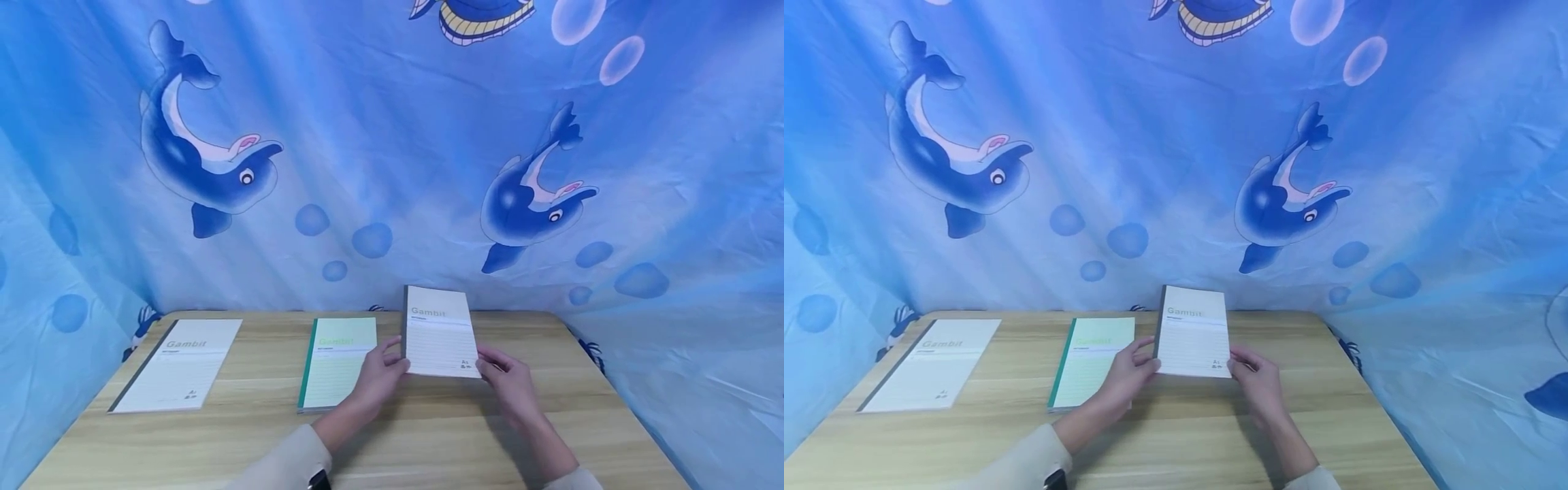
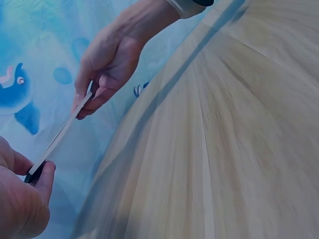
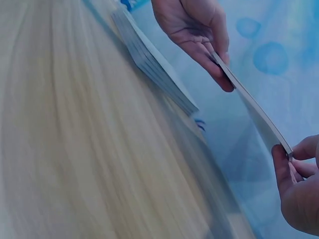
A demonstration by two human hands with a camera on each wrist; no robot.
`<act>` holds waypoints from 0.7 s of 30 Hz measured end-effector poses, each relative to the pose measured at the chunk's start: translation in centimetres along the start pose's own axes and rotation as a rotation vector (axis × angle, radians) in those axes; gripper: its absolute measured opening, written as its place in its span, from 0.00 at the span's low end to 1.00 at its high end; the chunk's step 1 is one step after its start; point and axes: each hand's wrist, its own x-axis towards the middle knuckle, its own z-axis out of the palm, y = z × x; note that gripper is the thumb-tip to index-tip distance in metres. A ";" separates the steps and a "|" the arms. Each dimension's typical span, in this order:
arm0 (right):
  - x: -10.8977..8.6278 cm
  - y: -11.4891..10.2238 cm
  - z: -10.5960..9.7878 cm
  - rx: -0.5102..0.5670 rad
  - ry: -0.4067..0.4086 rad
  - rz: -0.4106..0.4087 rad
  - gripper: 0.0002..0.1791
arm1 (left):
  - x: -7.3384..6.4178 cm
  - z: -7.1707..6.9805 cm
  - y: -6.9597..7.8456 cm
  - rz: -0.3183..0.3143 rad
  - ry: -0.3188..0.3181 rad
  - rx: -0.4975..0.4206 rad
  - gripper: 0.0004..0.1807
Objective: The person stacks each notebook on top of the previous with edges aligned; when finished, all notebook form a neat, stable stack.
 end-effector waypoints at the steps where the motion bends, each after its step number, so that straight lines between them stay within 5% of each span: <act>1: -0.1 0.0 0.6 -0.001 0.000 -0.004 0.23 | -0.2 -0.6 0.0 -0.003 -0.003 0.002 0.34; 21: -1.1 0.7 9.6 0.053 -0.131 -0.064 0.20 | -3.9 -9.5 -0.2 -0.037 0.108 0.055 0.30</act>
